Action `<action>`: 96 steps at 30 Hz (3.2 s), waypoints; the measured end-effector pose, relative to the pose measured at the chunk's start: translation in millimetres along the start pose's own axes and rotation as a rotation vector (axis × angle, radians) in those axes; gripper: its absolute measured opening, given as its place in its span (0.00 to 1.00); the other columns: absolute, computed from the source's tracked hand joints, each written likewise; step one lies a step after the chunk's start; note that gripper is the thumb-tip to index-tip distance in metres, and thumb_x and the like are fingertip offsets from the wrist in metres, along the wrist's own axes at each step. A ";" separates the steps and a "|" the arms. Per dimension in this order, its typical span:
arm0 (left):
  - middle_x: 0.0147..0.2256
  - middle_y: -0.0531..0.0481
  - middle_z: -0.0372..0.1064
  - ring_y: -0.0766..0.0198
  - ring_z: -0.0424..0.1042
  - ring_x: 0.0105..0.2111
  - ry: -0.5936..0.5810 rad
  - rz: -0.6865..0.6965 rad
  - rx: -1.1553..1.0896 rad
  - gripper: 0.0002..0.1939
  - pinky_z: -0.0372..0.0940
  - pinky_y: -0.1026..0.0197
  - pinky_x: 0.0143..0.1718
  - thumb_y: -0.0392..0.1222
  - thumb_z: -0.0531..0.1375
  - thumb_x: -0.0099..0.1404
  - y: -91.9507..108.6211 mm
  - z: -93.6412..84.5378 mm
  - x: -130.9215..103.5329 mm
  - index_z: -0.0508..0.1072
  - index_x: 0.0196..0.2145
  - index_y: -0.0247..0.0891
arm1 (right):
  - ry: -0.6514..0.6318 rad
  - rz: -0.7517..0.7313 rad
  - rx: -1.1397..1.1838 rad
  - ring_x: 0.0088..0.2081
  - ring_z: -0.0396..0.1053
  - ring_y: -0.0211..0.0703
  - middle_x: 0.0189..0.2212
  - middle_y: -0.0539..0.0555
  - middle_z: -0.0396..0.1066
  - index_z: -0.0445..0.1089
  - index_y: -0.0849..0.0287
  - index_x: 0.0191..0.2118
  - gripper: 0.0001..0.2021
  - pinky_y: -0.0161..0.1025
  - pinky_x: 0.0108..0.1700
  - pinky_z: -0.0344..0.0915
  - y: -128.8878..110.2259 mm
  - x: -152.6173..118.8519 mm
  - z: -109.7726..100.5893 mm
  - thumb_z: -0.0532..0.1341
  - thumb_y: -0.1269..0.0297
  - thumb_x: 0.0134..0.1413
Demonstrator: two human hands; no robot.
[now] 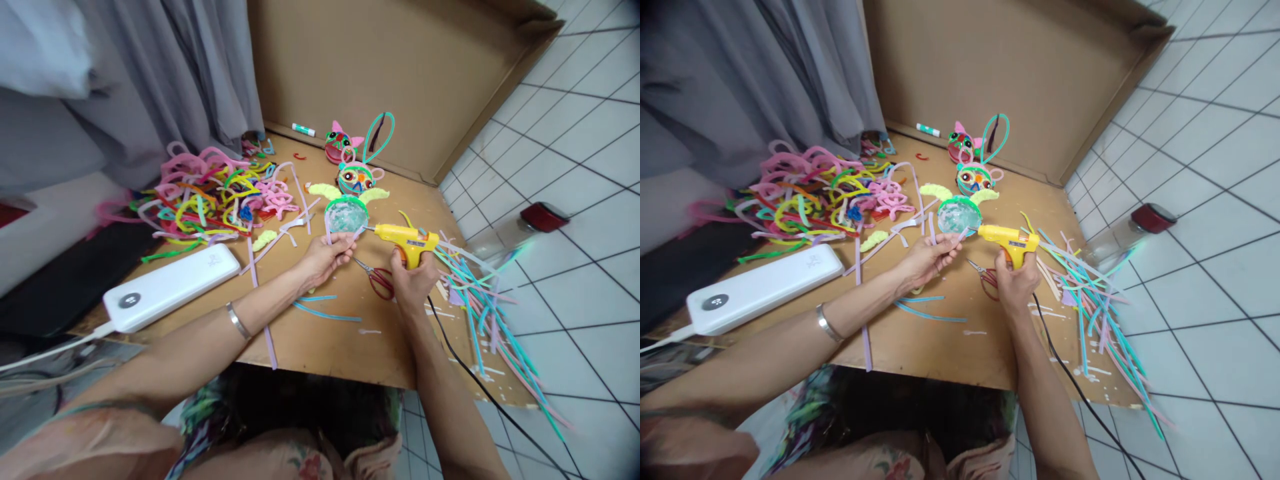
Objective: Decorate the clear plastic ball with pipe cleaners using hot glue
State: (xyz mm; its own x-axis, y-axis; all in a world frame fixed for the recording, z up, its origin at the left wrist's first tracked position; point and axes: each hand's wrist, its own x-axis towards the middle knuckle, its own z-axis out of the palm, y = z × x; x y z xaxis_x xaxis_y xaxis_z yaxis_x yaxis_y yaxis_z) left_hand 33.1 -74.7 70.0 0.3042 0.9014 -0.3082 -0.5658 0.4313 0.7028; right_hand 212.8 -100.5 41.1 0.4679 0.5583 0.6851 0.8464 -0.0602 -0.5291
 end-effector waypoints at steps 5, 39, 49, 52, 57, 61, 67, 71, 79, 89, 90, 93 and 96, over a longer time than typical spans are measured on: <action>0.21 0.53 0.69 0.78 0.64 0.16 -0.002 0.006 0.006 0.12 0.60 0.76 0.20 0.22 0.54 0.69 0.8 0.8 -0.8 0.73 0.30 0.27 | -0.013 -0.018 0.017 0.25 0.66 0.45 0.21 0.49 0.66 0.62 0.54 0.29 0.11 0.40 0.30 0.61 0.5 0.3 -0.7 0.60 0.53 0.46; 0.21 0.53 0.69 0.78 0.64 0.17 0.027 0.048 0.014 0.11 0.62 0.75 0.20 0.21 0.58 0.65 -0.5 -1.7 1.9 0.72 0.27 0.29 | -0.020 -0.066 0.007 0.24 0.63 0.42 0.21 0.48 0.65 0.63 0.54 0.29 0.09 0.39 0.30 0.60 2.6 -0.9 -2.1 0.58 0.55 0.48; 0.21 0.53 0.69 0.78 0.64 0.16 0.038 0.048 0.008 0.12 0.61 0.75 0.20 0.21 0.56 0.66 1.0 -0.1 0.2 0.72 0.27 0.29 | -0.023 -0.087 0.003 0.24 0.63 0.42 0.22 0.49 0.65 0.63 0.54 0.29 0.09 0.39 0.30 0.59 2.3 -0.6 -3.2 0.57 0.54 0.48; 0.21 0.52 0.69 0.78 0.64 0.17 0.029 0.050 0.006 0.12 0.61 0.75 0.20 0.21 0.56 0.66 0.6 -1.4 1.1 0.72 0.27 0.28 | -0.007 -0.087 0.009 0.24 0.63 0.43 0.22 0.49 0.65 0.64 0.54 0.29 0.09 0.39 0.30 0.59 1.9 -0.5 -3.1 0.57 0.54 0.48; 0.21 0.53 0.69 0.78 0.64 0.16 0.023 0.044 0.021 0.11 0.61 0.75 0.20 0.21 0.57 0.65 0.3 -1.7 1.8 0.72 0.28 0.28 | -0.003 -0.085 0.005 0.25 0.63 0.43 0.22 0.49 0.64 0.63 0.54 0.29 0.09 0.39 0.30 0.58 1.9 -0.2 -2.2 0.57 0.54 0.48; 0.20 0.53 0.69 0.78 0.64 0.16 0.031 0.032 0.022 0.13 0.61 0.75 0.20 0.21 0.55 0.67 0.4 -0.4 1.2 0.72 0.27 0.28 | 0.003 -0.074 0.030 0.25 0.62 0.43 0.22 0.48 0.63 0.62 0.54 0.29 0.10 0.38 0.30 0.57 2.1 -0.1 -2.1 0.58 0.53 0.47; 0.21 0.53 0.69 0.77 0.64 0.17 0.019 0.039 0.026 0.13 0.60 0.74 0.20 0.21 0.55 0.67 -0.6 -1.5 1.9 0.72 0.27 0.28 | -0.005 -0.074 0.022 0.25 0.63 0.43 0.22 0.49 0.64 0.63 0.54 0.29 0.10 0.39 0.30 0.59 2.9 -0.6 -1.6 0.58 0.53 0.48; 0.21 0.53 0.69 0.77 0.63 0.17 0.019 0.034 0.035 0.12 0.59 0.74 0.20 0.21 0.56 0.66 -0.2 -2.2 2.4 0.72 0.27 0.29 | 0.003 -0.095 0.014 0.25 0.63 0.44 0.22 0.48 0.64 0.64 0.55 0.30 0.10 0.39 0.30 0.58 1.6 -1.5 -1.6 0.58 0.53 0.48; 0.20 0.52 0.69 0.77 0.63 0.16 0.028 0.042 0.036 0.13 0.59 0.74 0.20 0.21 0.55 0.65 0.4 -2.1 2.9 0.72 0.26 0.29 | -0.008 -0.058 0.026 0.24 0.62 0.43 0.22 0.48 0.64 0.64 0.55 0.29 0.11 0.39 0.30 0.59 2.7 -0.8 -1.2 0.59 0.52 0.47; 0.20 0.53 0.68 0.77 0.63 0.16 0.031 0.054 0.039 0.13 0.60 0.75 0.19 0.20 0.56 0.65 0.9 -0.6 2.2 0.72 0.26 0.29 | -0.020 -0.079 0.014 0.25 0.64 0.44 0.22 0.49 0.65 0.66 0.56 0.31 0.11 0.39 0.30 0.59 1.7 -1.9 -1.1 0.59 0.53 0.48; 0.20 0.53 0.68 0.78 0.63 0.15 0.031 0.052 0.038 0.13 0.60 0.75 0.19 0.20 0.56 0.65 1.1 -0.5 2.1 0.72 0.26 0.29 | -0.020 -0.084 0.010 0.25 0.64 0.44 0.22 0.49 0.65 0.66 0.56 0.31 0.11 0.39 0.31 0.60 2.0 -2.0 -1.1 0.59 0.53 0.48; 0.20 0.53 0.69 0.78 0.63 0.15 0.034 0.050 0.032 0.13 0.60 0.75 0.19 0.20 0.55 0.65 0.9 -1.1 2.6 0.72 0.26 0.29 | -0.019 -0.090 0.002 0.26 0.65 0.45 0.23 0.50 0.66 0.67 0.56 0.32 0.11 0.39 0.31 0.60 2.6 -1.5 -1.3 0.58 0.53 0.48; 0.21 0.53 0.69 0.78 0.64 0.16 0.023 0.052 0.023 0.10 0.60 0.75 0.19 0.21 0.58 0.64 -0.3 -3.4 4.0 0.73 0.27 0.29 | -0.013 -0.077 0.003 0.26 0.66 0.45 0.23 0.50 0.66 0.65 0.55 0.31 0.11 0.40 0.31 0.60 3.1 -0.5 -1.4 0.58 0.53 0.48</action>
State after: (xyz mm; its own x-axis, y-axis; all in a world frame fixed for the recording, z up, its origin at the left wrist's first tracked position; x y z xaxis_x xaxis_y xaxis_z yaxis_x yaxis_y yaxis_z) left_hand 31.9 -71.1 66.4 0.2574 0.9233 -0.2852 -0.5627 0.3831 0.7325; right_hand 215.5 -102.1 39.8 0.3987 0.5715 0.7173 0.8789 -0.0148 -0.4767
